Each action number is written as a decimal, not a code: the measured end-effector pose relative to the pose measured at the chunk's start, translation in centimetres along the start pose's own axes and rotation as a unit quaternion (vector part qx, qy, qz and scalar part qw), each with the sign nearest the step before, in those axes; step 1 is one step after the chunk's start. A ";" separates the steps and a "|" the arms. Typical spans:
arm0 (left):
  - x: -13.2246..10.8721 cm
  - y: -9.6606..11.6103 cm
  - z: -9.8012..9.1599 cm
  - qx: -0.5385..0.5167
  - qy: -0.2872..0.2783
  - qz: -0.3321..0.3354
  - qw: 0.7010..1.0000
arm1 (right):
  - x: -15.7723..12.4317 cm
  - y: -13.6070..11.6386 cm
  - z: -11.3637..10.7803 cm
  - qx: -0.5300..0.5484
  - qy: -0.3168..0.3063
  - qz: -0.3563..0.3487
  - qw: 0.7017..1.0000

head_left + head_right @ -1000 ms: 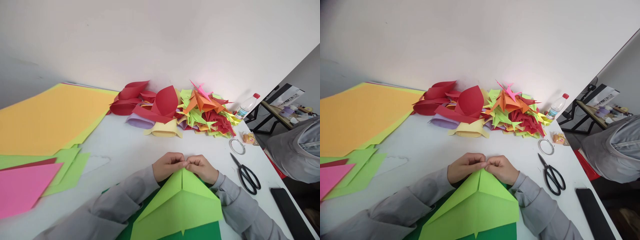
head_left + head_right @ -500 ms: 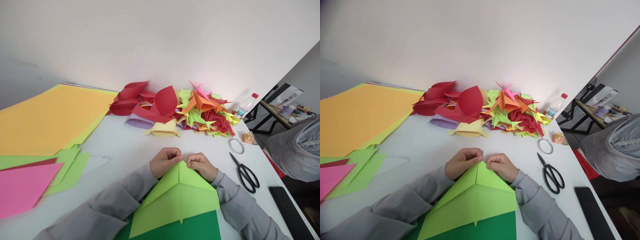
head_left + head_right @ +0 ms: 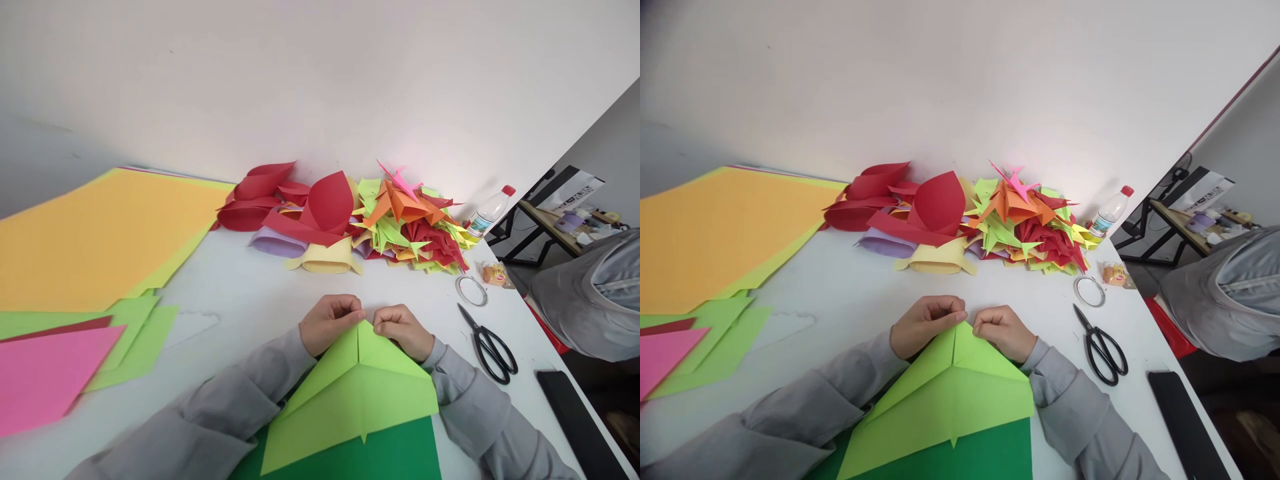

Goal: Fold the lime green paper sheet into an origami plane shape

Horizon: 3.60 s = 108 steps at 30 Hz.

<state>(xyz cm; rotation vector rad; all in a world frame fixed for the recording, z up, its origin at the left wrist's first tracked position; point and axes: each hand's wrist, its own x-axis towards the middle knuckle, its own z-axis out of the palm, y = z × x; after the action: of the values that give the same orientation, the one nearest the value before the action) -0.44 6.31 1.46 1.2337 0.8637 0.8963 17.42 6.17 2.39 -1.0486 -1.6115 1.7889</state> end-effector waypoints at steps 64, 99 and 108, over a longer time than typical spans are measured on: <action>0.9 1.1 -4.5 -0.068 0.194 0.007 0.979 | -0.3 0.2 -5.7 0.057 0.051 -0.064 0.995; 0.0 -1.2 0.6 0.065 -0.172 -0.040 0.982 | -0.1 -0.4 -1.8 -0.055 -0.133 -0.002 0.990; -0.1 -1.1 0.6 0.051 -0.192 -0.033 0.979 | 0.1 0.2 -1.9 0.011 -0.164 0.049 0.985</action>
<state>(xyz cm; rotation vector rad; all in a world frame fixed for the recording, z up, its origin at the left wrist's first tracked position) 0.15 5.91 0.49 1.4019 0.6405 0.5389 18.95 7.34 2.19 -0.8698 -1.7490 2.1292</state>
